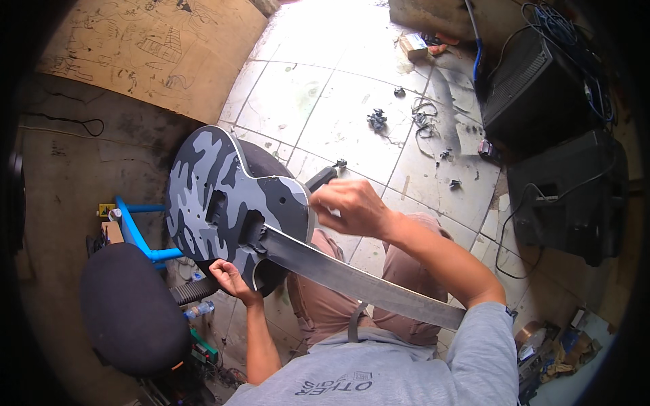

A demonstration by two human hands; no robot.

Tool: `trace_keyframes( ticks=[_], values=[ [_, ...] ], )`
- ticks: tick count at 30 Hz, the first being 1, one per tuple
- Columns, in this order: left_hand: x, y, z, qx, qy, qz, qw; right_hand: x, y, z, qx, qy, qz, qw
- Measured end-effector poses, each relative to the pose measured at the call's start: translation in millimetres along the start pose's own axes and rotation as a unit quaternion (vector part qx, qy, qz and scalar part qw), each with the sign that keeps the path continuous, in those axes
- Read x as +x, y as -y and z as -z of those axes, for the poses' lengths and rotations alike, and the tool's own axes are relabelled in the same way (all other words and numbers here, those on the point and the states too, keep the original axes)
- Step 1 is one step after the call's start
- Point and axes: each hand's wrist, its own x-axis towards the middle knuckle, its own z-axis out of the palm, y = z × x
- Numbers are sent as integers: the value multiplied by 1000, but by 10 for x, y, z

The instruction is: The person works on the body and neck of a camouflage-patterned electric guitar, using a small tool to scrape along the edges of the neck and applying a strip of tape to the body.

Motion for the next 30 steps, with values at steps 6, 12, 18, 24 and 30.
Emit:
trace_keyframes(
  ticks=[6, 12, 18, 24, 30],
  values=[
    [-5, -9, -5, -6, 1, 3, 1000, 13, 22, 24, -6, 10, -6, 1000],
    [-3, -57, -37, -23, 2, 16, 1000, 105, -103, 34, 17, -2, -6, 1000],
    [-9, 4, -7, -8, 0, 1, 1000, -24, 53, 21, 19, 35, -1, 999],
    [-12, 2, -26, -16, 5, 12, 1000, 269, -196, 67, -9, 31, -9, 999],
    [-10, -15, -67, -12, -17, 1, 1000, 103, -123, 98, 67, 60, -5, 996]
  ],
)
